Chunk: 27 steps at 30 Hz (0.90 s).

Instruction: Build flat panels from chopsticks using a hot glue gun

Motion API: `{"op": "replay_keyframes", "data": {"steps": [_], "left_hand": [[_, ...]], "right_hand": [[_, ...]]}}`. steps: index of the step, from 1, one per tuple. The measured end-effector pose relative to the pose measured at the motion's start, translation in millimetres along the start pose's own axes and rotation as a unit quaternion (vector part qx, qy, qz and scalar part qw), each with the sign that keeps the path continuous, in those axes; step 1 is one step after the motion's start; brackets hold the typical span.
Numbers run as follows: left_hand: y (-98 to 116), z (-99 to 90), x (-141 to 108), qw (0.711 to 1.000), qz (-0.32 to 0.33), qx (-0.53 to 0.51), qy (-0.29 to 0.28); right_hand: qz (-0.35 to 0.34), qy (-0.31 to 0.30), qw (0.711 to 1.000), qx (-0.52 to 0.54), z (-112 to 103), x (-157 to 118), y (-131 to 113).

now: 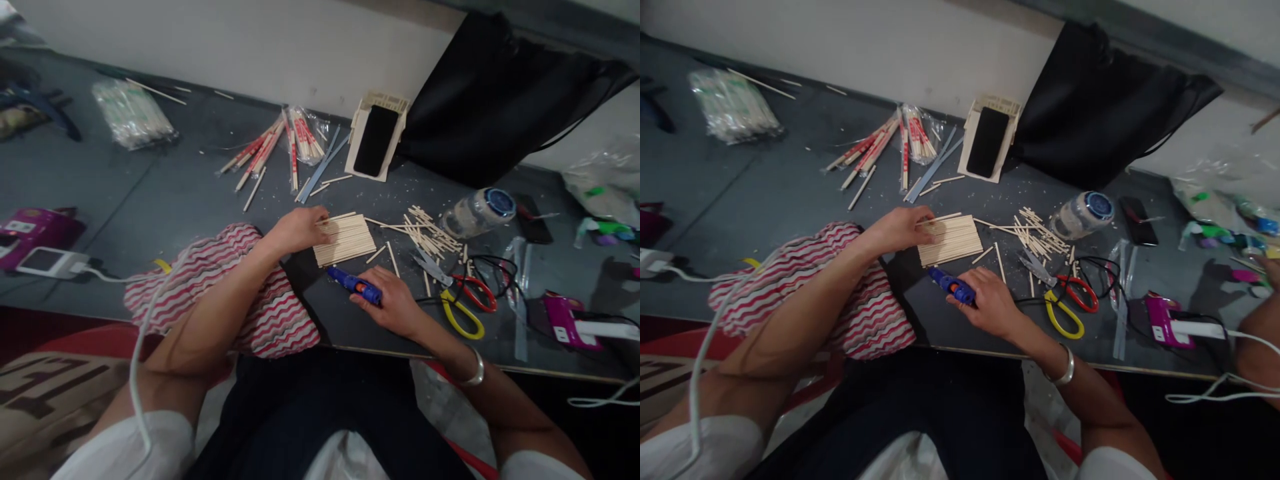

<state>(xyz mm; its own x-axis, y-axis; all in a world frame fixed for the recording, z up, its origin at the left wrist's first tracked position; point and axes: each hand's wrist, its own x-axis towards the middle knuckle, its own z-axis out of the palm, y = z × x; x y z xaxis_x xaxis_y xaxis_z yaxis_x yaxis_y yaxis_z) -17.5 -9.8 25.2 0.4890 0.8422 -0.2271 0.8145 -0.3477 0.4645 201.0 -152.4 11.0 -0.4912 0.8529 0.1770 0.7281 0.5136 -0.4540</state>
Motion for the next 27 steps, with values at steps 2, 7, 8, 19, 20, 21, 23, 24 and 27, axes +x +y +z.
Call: {"op": "replay_keyframes", "data": {"steps": [2,7,8,19,20,21,23,24,27], "left_hand": [[0.9,-1.9,-1.1,1.0,-0.004,0.012,-0.013],[7.8,-3.1,-3.5,0.999,-0.023,0.027,-0.031],[8.3,-2.9,-3.6,0.999,-0.023,0.026,-0.031],[5.4,-1.4,-2.0,1.0,-0.011,0.009,-0.027],[5.9,-1.6,-2.2,0.999,-0.014,0.009,-0.028],[6.5,-1.8,-2.4,0.999,-0.017,0.01,-0.028],[7.6,-2.2,-2.9,0.999,-0.02,0.012,-0.029],[8.0,-2.4,-3.1,0.999,-0.021,0.013,-0.029],[7.8,-2.2,-3.3,0.999,-0.023,0.013,-0.029]], "right_hand": [[0.005,0.0,1.0,0.004,1.7,0.7,0.2],[0.002,0.004,1.0,0.004,3.4,2.3,0.5],[0.003,0.004,1.0,0.005,3.4,2.6,0.6],[0.021,-0.007,1.0,0.019,3.9,3.7,1.9],[0.021,-0.009,1.0,0.019,3.9,3.9,2.1],[0.022,-0.01,1.0,0.018,3.8,4.1,2.2],[0.019,-0.007,1.0,0.016,3.9,4.3,2.3],[0.016,-0.004,1.0,0.015,4.1,4.3,2.4],[0.007,0.004,1.0,0.013,4.6,4.5,2.8]]}}
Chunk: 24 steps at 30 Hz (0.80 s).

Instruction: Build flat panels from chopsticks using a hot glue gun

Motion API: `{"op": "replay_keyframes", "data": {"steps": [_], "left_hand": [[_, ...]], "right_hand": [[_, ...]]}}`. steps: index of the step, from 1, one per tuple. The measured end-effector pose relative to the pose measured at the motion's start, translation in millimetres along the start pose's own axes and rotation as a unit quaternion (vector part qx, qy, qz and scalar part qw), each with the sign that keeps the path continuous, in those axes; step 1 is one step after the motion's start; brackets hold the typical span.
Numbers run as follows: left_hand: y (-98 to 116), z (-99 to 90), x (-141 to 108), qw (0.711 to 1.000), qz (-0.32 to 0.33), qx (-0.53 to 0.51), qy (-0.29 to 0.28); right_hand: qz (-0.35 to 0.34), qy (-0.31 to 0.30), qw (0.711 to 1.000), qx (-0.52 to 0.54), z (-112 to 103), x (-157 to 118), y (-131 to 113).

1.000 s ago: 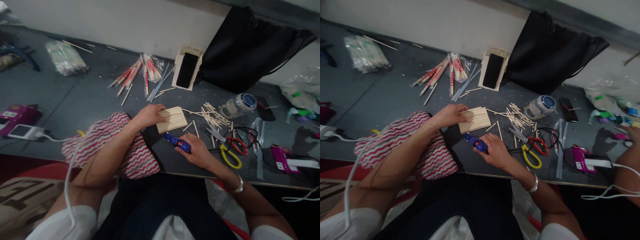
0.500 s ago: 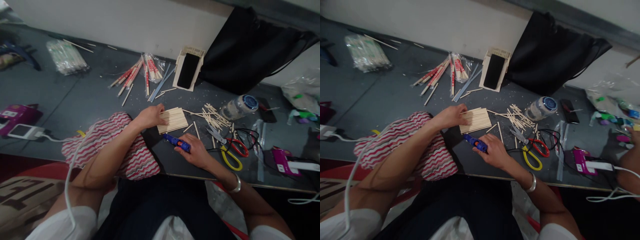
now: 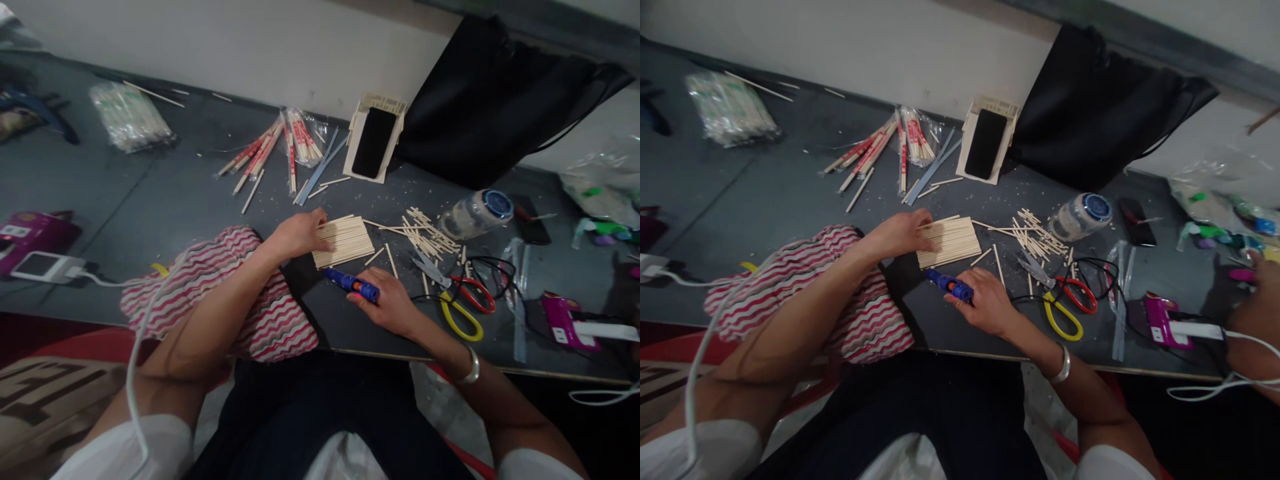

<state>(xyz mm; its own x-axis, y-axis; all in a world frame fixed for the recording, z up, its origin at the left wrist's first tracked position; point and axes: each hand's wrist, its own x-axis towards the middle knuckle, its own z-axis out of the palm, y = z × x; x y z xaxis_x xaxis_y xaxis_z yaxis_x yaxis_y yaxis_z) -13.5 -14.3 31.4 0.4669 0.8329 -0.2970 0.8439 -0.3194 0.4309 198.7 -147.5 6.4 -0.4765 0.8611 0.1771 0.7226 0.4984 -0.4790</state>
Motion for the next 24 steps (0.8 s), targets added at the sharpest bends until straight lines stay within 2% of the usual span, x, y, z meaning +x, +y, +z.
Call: {"op": "replay_keyframes", "data": {"steps": [16,24], "left_hand": [[-4.2,2.3,2.1,1.0,0.009,0.001,0.013],[-2.9,1.1,1.4,1.0,0.001,-0.001,0.007]], "right_hand": [[0.03,-0.009,1.0,-0.001,-2.8,-2.8,2.1],[0.048,0.009,0.999,-0.007,-9.2,-8.8,4.9]]}}
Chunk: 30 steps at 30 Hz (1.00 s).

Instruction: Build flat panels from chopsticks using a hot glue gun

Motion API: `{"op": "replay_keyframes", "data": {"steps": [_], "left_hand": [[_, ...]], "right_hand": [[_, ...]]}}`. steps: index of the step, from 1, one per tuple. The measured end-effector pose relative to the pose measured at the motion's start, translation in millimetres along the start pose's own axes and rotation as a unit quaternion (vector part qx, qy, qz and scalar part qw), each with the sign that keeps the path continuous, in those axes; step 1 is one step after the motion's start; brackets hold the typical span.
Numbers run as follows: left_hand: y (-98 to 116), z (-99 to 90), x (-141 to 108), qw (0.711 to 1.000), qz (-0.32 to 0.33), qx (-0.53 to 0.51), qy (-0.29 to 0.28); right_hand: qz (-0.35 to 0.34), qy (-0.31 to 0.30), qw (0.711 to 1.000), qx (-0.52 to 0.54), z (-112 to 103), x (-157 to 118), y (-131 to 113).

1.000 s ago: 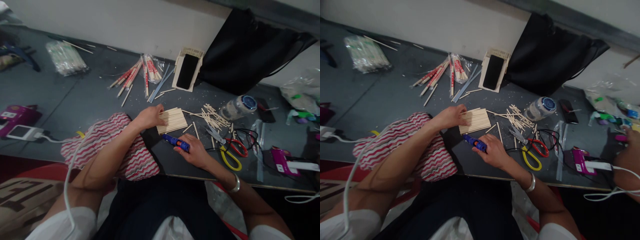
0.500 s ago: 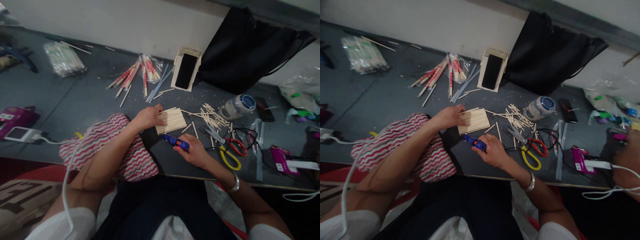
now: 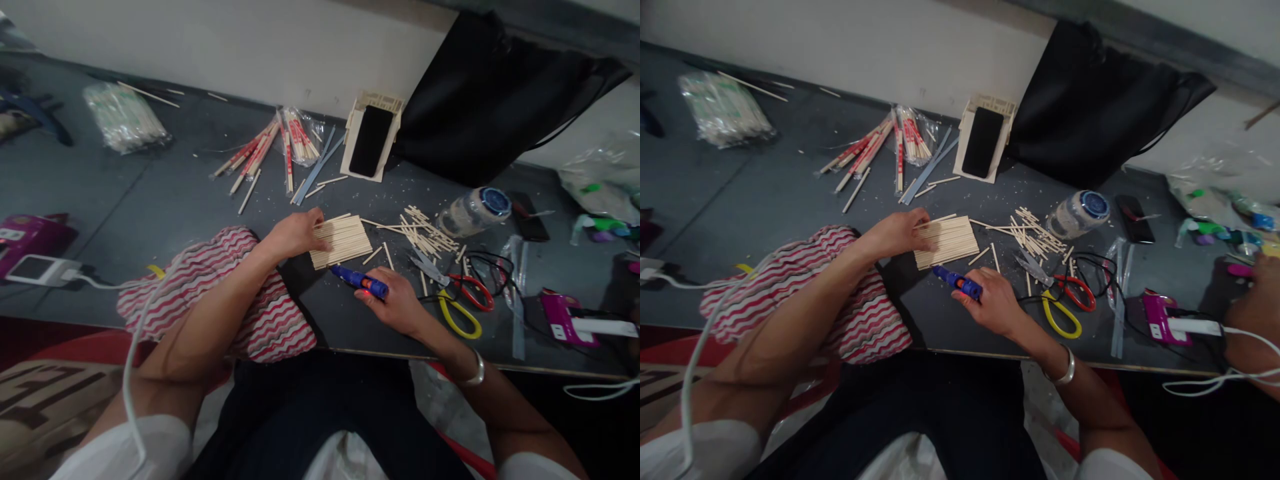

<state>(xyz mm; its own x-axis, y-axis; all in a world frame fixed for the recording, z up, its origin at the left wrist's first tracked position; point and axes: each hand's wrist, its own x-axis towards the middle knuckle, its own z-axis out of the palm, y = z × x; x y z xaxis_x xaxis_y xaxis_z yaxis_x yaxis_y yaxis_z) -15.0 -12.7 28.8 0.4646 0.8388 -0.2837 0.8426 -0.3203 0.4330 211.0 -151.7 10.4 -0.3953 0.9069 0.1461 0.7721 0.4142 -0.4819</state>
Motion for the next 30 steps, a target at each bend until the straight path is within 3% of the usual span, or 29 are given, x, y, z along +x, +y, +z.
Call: {"op": "replay_keyframes", "data": {"steps": [5,19,30], "left_hand": [[-2.0,1.5,0.9,1.0,0.003,-0.003,0.004],[-1.9,2.2,1.5,1.0,-0.002,-0.005,0.005],[-2.0,1.3,1.2,1.0,-0.005,-0.01,-0.004]], "right_hand": [[0.023,0.009,1.0,-0.005,-2.9,-4.8,5.4],[-0.002,-0.007,1.0,-0.004,0.0,2.7,-2.2],[0.002,0.009,0.999,-0.038,-2.0,-3.5,7.1]]}}
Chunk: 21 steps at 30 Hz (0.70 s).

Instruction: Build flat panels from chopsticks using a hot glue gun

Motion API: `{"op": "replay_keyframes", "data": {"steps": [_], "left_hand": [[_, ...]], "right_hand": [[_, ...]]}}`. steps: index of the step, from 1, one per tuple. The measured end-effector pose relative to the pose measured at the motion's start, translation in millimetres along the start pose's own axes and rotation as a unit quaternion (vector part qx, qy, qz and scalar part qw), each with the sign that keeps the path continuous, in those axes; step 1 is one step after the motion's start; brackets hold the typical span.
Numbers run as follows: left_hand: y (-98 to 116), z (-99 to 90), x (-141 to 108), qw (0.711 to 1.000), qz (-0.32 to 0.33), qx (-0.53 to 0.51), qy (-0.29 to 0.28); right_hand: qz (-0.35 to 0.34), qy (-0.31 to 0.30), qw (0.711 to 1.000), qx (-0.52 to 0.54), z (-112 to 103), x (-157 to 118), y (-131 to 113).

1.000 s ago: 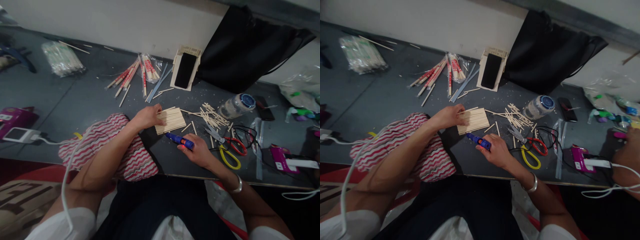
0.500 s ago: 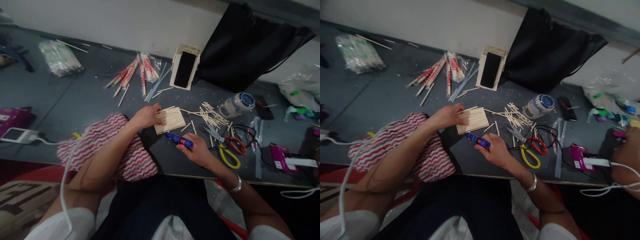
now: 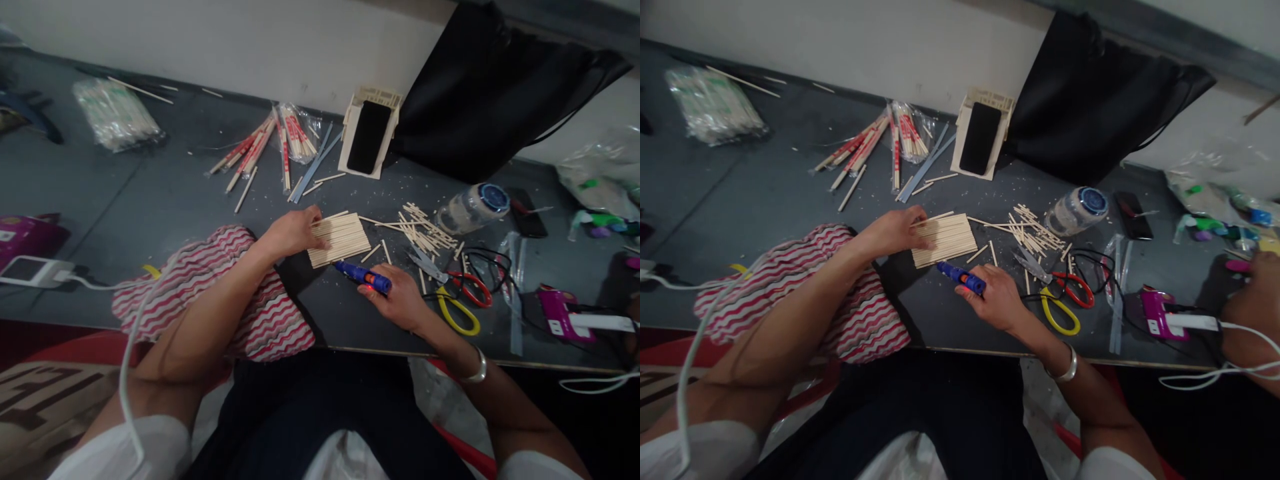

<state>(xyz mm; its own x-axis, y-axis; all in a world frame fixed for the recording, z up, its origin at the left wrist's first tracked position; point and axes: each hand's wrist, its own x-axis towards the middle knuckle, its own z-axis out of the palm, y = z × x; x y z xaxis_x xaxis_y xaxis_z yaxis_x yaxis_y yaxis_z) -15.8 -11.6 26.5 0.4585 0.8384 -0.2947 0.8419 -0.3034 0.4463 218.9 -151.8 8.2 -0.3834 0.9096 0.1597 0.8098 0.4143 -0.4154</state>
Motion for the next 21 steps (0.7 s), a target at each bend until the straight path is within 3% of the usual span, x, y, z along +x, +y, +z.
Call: {"op": "replay_keyframes", "data": {"steps": [21], "left_hand": [[0,-0.9,0,1.0,0.007,0.016,-0.003]], "right_hand": [[0.038,0.011,0.999,-0.022,-16,-5,8]]}}
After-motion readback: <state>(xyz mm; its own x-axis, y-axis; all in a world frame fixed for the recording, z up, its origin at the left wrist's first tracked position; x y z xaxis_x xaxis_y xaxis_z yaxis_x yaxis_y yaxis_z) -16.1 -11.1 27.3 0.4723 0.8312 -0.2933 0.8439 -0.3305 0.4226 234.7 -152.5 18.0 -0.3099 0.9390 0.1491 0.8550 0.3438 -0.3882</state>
